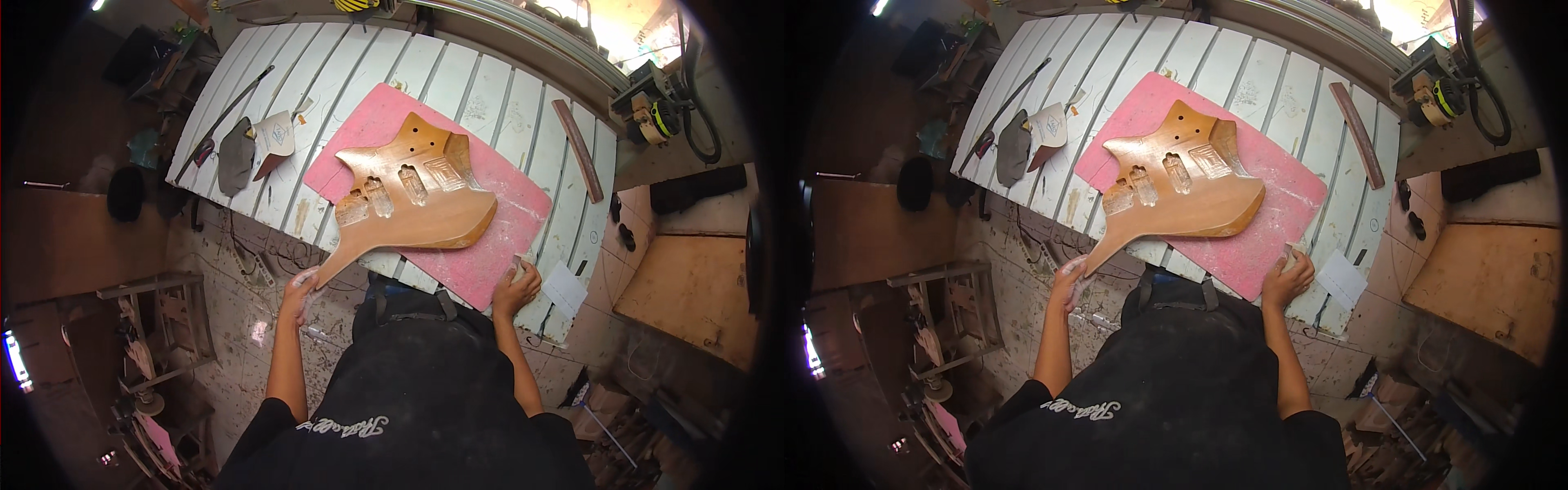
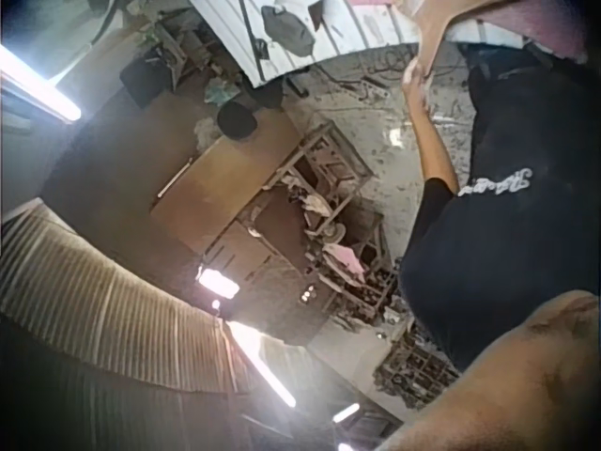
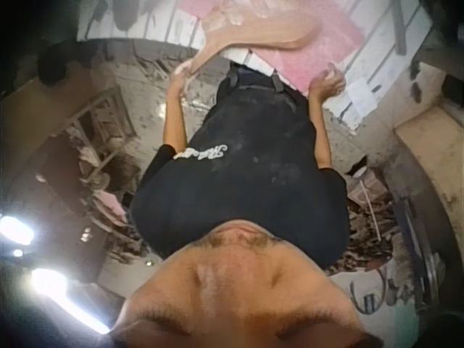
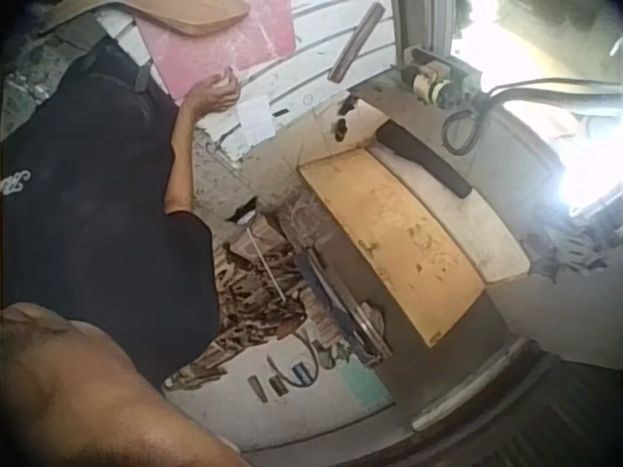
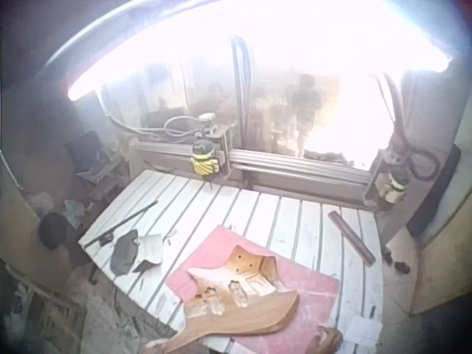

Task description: The person sands the wooden guitar body using sandpaper, rubbing the tool repeatedly across the surface and into the recesses while holding the body steady.

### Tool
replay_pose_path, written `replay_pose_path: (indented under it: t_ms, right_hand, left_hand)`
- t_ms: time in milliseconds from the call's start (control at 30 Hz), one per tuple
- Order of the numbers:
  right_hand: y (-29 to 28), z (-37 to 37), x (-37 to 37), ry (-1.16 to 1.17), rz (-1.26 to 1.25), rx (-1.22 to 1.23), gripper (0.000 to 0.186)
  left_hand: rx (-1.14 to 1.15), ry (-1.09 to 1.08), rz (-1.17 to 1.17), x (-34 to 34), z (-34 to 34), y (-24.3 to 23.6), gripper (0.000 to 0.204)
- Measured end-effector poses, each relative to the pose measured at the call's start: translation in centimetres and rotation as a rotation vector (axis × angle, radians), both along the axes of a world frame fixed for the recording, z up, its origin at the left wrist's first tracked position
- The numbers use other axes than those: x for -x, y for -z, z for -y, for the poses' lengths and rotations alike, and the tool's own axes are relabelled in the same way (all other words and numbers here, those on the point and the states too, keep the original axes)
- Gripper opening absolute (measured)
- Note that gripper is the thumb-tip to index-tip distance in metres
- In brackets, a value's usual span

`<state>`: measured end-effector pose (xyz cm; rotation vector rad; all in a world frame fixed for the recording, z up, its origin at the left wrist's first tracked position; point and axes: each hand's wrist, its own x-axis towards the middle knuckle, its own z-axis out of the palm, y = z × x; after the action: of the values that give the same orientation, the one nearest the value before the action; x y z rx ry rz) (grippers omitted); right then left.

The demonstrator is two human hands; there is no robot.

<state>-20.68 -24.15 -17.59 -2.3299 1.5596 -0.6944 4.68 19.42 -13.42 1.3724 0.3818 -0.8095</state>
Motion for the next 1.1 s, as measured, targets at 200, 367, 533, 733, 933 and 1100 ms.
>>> replay_pose_path:
  t_ms: [200, 367, 533, 733, 933, 1100]
  right_hand:
    - [-0.2, -0.1, -0.2, -0.016, 0.003, -0.013, 0.038]
    - [-0.5, -0.2, -0.5, 0.01, 0.021, -0.005, 0.037]
    - [-0.2, -0.2, -0.5, 0.007, 0.013, -0.002, 0.037]
    - [0.1, -0.1, -0.4, 0.004, 0.022, 0.025, 0.039]
    - [-0.4, -0.2, -0.3, 0.002, 0.032, 0.014, 0.038]
    - [-0.4, -0.2, -0.5, 0.0, 0.037, 0.015, 0.039]
  left_hand:
    - [-0.255, 0.192, 0.275, -2.1, 4.6, 0.6, 0.045]
    - [-0.472, 0.295, 0.183, -4.7, 8.5, -1.1, 0.056]
    - [-0.769, 0.441, 0.219, -5.9, 9.4, -0.7, 0.059]
    - [-0.25, 0.222, 0.185, -4.0, 5.1, 0.3, 0.059]
    - [-0.473, 0.348, 0.184, -5.9, 7.8, -0.4, 0.071]
    - [-0.782, 0.484, 0.355, -6.8, 9.8, -0.4, 0.09]
